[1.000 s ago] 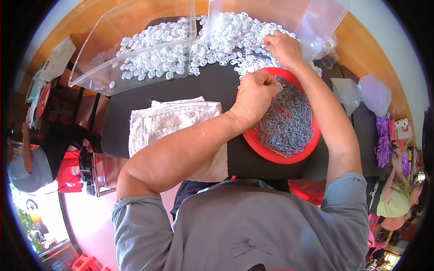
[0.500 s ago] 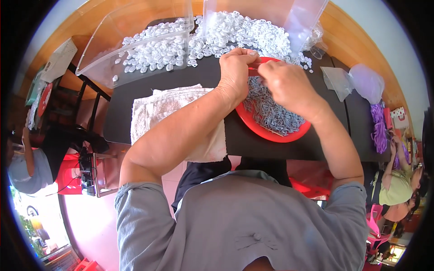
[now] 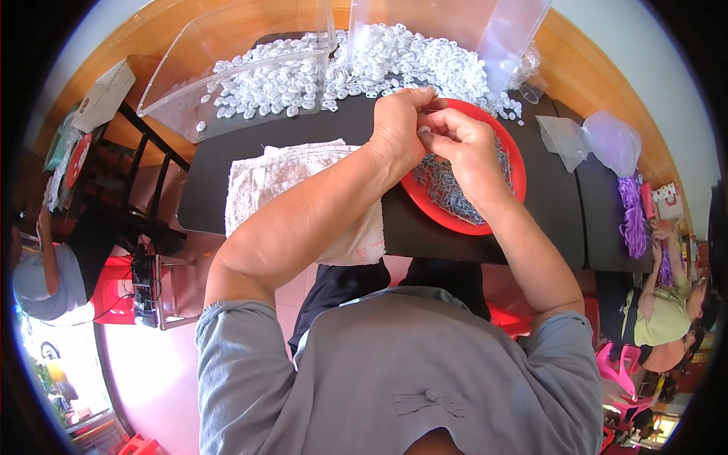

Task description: Manually attaching small white plastic components to metal rings at a workbench.

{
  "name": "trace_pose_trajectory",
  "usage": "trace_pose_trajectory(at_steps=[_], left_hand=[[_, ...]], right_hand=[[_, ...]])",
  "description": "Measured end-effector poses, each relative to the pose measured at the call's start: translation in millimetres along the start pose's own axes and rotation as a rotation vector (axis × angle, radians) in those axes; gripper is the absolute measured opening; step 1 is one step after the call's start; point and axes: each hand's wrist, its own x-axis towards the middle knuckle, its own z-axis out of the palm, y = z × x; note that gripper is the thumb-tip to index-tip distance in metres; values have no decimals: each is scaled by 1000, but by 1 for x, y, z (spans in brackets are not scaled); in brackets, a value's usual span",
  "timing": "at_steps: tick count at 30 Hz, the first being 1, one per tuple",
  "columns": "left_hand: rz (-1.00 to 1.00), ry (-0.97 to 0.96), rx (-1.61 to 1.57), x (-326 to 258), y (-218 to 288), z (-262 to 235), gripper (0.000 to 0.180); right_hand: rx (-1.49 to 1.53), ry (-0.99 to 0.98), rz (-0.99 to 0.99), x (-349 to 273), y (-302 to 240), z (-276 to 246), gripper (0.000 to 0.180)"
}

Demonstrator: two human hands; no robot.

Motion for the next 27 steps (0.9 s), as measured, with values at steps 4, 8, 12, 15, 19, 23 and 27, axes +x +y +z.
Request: trace_pose_trajectory(at_steps=[4, 8, 12, 15, 19, 23, 27], left_hand=[[123, -64, 188, 3, -1, -3, 12], [292, -202, 423, 3, -4, -5, 11], [283, -242, 584, 2, -9, -2, 14], [275, -253, 645, 2, -10, -3, 15], [281, -258, 684, -1, -10, -1, 16], [266, -246, 667, -4, -12, 2, 16], [254, -253, 709, -3, -15, 2, 15]], right_hand=[[28, -20, -160, -5, 1, -6, 13], [71, 90, -82, 1, -13, -36, 13], [125, 146, -48, 13, 5, -68, 17], [167, 126, 2, 11, 11, -75, 20], [106, 66, -41, 9, 3, -83, 21], [-43, 99, -125, 7, 6, -84, 17], [-244, 144, -327, 7, 10, -76, 12]])
